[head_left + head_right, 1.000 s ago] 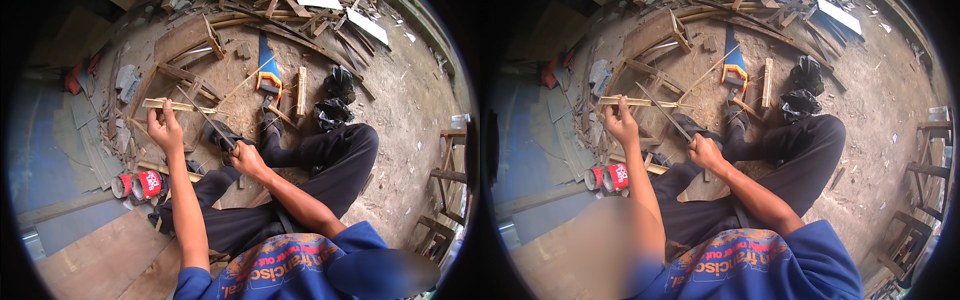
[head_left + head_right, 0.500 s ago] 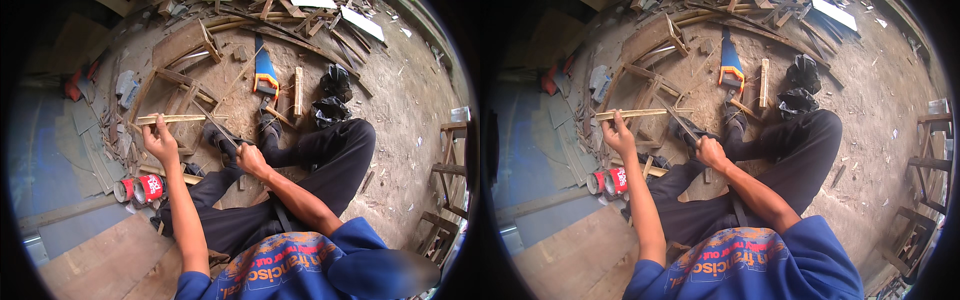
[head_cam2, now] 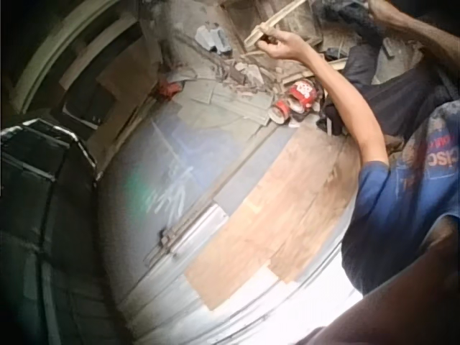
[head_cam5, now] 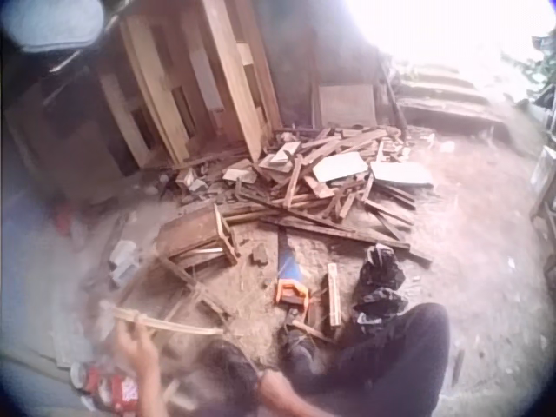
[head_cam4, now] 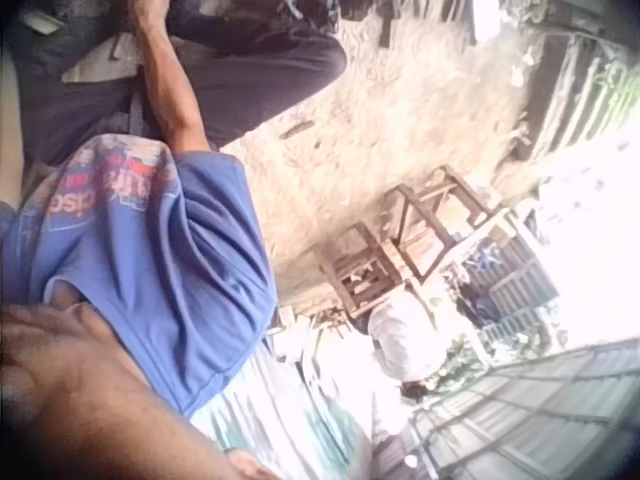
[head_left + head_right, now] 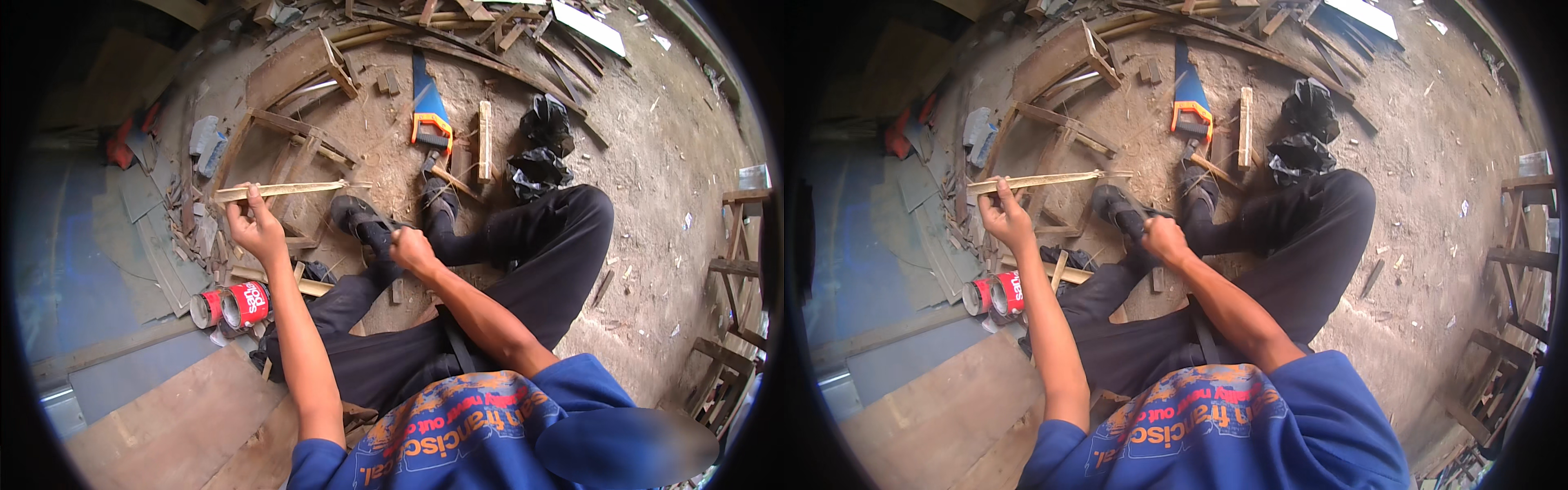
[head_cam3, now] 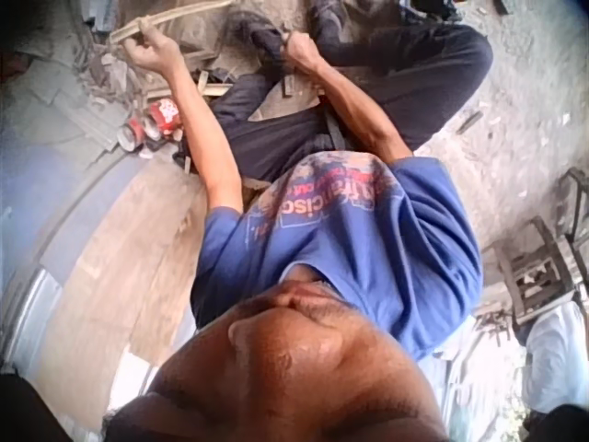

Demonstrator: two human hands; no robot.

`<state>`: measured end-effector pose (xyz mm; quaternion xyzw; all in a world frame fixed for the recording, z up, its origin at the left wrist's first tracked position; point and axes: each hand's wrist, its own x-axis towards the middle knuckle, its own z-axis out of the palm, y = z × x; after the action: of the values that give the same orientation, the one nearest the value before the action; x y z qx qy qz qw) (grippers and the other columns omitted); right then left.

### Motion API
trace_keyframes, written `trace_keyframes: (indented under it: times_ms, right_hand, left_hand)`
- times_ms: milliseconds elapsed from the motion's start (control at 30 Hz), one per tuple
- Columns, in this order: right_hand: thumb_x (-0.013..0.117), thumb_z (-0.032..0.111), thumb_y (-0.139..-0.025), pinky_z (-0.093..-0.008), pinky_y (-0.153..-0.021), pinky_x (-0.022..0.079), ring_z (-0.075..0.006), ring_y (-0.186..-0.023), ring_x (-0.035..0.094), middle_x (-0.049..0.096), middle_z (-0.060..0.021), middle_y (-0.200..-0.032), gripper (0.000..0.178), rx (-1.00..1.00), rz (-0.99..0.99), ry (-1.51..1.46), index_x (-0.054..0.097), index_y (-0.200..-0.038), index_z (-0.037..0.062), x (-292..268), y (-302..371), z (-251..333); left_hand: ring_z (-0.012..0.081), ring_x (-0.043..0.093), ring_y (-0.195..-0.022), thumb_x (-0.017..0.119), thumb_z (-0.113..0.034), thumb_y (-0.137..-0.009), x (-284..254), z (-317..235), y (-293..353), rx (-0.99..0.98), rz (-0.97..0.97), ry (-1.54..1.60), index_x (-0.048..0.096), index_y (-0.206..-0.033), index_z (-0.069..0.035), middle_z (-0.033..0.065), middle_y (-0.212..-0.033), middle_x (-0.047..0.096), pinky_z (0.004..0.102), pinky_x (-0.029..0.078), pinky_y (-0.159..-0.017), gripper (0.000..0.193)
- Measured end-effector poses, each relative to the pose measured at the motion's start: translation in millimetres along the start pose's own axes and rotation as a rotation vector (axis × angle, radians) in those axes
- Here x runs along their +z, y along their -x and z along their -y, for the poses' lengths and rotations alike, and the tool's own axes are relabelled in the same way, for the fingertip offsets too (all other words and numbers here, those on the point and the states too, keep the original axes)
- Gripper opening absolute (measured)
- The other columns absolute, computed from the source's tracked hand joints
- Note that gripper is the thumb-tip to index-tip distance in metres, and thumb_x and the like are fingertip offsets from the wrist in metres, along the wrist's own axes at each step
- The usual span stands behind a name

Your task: The person sits on the floor and uses a metal file to shape a thin wooden stick. They repeatedly file the edges and ends of the stick, occasionally rotating it to work on different sides. The person also picks up and discards small wood shavings during the process.

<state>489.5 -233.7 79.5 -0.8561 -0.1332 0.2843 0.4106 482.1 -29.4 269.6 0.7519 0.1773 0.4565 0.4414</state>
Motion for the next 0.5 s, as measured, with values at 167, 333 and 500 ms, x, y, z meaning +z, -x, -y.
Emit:
trace_keyframes:
  times_ms: [167,333,500]
  right_hand:
    - [0.066,0.018,-0.081,-0.0498,-0.085,0.055,-0.0439,-0.092,0.068,0.069,-0.0259,-0.095,0.026,0.015,-0.028,-0.065,0.065,-0.100,-0.0005,-2.4,13.5,-4.0]
    - [0.064,0.015,-0.084,-0.0532,-0.079,0.052,-0.0471,-0.087,0.065,0.066,-0.0283,-0.085,0.022,-0.161,-0.025,-0.271,0.060,-0.095,-0.0031,-13.7,26.3,56.8]
    - [0.063,0.013,-0.082,-0.0542,-0.072,0.053,-0.0467,-0.080,0.065,0.066,-0.0265,-0.078,0.021,-0.360,0.021,-0.288,0.052,-0.089,-0.0032,0.6,43.3,75.8]
  left_hand:
    - [0.0152,0.063,-0.092,0.060,-0.017,-0.099,-0.8,5.4,0.4,0.001,-0.047,0.006,0.059,-0.113,0.002,0.0093,-0.100,0.063,0.0312,0.062,-0.073,0.023]
    - [0.0169,0.064,-0.092,0.056,-0.014,-0.099,-1.0,-9.8,-3.9,-0.025,-0.039,-0.169,0.058,-0.122,0.003,0.0116,-0.104,0.062,0.0301,0.063,-0.070,0.028]
    - [0.0254,0.066,-0.099,0.050,-0.012,-0.101,-3.3,-20.5,4.5,-0.069,-0.048,-0.313,0.058,-0.115,0.005,0.0163,-0.110,0.059,0.0360,0.065,-0.072,0.024]
